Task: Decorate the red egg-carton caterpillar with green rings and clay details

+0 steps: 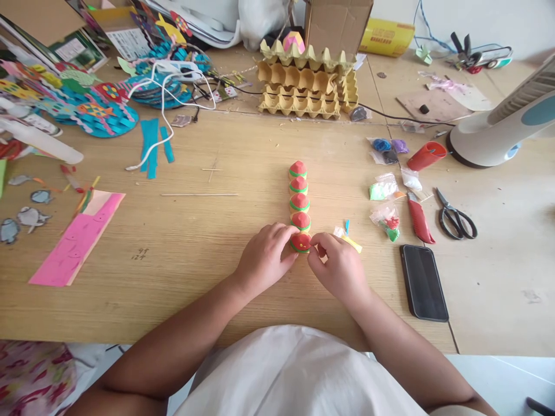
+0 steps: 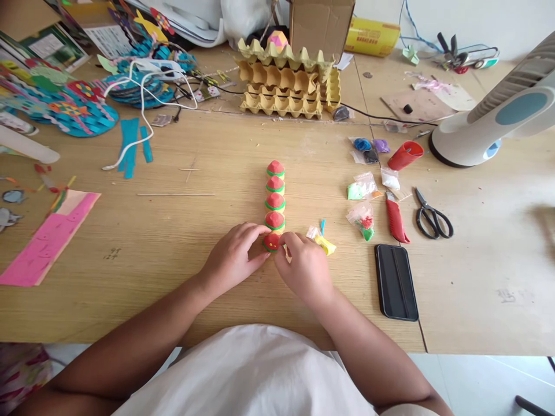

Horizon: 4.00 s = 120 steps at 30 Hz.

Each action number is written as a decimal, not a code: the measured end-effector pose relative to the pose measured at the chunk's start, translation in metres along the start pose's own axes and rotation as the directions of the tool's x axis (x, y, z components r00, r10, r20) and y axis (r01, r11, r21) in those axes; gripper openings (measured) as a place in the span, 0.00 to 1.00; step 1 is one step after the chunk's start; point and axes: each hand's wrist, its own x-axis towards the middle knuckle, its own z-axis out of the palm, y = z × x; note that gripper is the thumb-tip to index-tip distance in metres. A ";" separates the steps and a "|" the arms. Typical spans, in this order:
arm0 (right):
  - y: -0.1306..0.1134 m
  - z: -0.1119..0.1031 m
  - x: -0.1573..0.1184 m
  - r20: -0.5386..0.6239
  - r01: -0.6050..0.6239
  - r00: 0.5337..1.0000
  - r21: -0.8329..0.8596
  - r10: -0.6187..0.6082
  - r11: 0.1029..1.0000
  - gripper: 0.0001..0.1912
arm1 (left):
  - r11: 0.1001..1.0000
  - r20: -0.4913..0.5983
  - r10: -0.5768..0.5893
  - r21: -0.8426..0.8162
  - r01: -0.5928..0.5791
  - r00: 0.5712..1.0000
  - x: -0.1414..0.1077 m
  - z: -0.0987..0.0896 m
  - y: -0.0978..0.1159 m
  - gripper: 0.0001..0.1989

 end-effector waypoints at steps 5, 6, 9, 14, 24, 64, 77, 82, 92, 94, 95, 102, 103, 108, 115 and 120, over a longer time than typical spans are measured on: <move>0.002 -0.005 0.001 0.016 0.004 1.000 0.071 -0.005 0.997 0.05 | 0.999 -0.044 0.038 0.009 -0.038 0.998 0.000 -0.002 -0.001 0.18; 0.003 -0.006 0.001 0.017 -0.003 1.000 0.107 0.001 0.994 0.05 | 0.999 -0.053 0.051 0.010 -0.050 0.997 0.000 -0.003 0.000 0.18; 0.004 -0.008 0.004 0.000 -0.081 0.996 0.331 0.086 0.940 0.04 | 0.995 -0.086 0.102 0.004 -0.102 0.991 0.000 -0.004 0.001 0.19; 0.008 -0.015 0.014 0.183 -0.285 0.938 0.891 0.295 0.353 0.02 | 0.984 -0.147 0.163 -0.045 -0.171 0.976 0.000 -0.005 0.006 0.17; -0.012 -0.008 0.001 0.437 -0.394 0.879 0.891 0.189 -0.226 0.14 | 0.959 -0.403 0.255 -0.011 -0.284 0.879 -0.002 -0.014 0.021 0.14; 0.060 -0.056 -0.005 -0.050 0.003 0.998 -0.424 -0.026 0.906 0.15 | -0.159 0.250 -0.589 -0.968 0.193 0.768 0.018 -0.016 0.006 0.09; 0.084 -0.077 -0.010 0.176 0.285 0.958 -0.685 -0.228 0.670 0.13 | -0.316 0.400 -0.619 -0.915 0.252 0.676 0.022 -0.019 0.002 0.09; 0.087 -0.081 0.006 0.501 0.604 0.794 -0.593 -0.344 0.533 0.14 | -0.208 0.362 -0.613 -0.931 0.299 0.702 0.023 -0.016 0.001 0.12; 0.076 -0.094 0.036 0.430 0.610 0.785 -0.406 -0.447 0.681 0.12 | 0.901 0.046 -0.200 -0.384 0.202 0.979 0.005 -0.013 -0.006 0.22; 0.065 -0.088 0.028 0.160 0.419 0.905 -0.183 -0.393 0.889 0.06 | 0.962 0.011 -0.107 -0.253 0.107 0.994 0.003 -0.008 -0.006 0.25; 0.059 -0.082 0.023 0.038 0.291 0.956 0.006 -0.291 0.957 0.04 | 0.973 0.001 -0.076 -0.217 0.075 0.997 0.002 -0.005 -0.006 0.26; 0.032 -0.015 0.002 0.180 -0.277 0.943 0.890 0.279 0.362 0.11 | 0.999 -0.034 0.029 -0.031 -0.030 0.999 0.006 0.009 -0.011 0.20; 0.031 -0.009 0.003 0.213 -0.301 0.935 0.900 0.285 0.314 0.11 | 0.999 -0.035 0.037 -0.011 -0.037 0.999 0.007 0.010 -0.011 0.19; 0.035 0.001 0.006 0.313 -0.368 0.907 0.914 0.282 0.171 0.13 | 0.996 -0.059 0.066 0.063 -0.062 0.996 0.007 0.013 -0.011 0.18; 0.044 0.000 0.001 0.304 -0.355 0.934 0.861 0.190 0.365 0.15 | 0.995 -0.103 0.088 0.056 -0.083 0.991 0.007 0.008 -0.008 0.18; 0.042 0.002 -0.001 0.343 -0.375 0.925 0.894 0.164 0.244 0.16 | 0.992 -0.149 0.125 0.044 -0.120 0.981 0.003 0.002 -0.002 0.19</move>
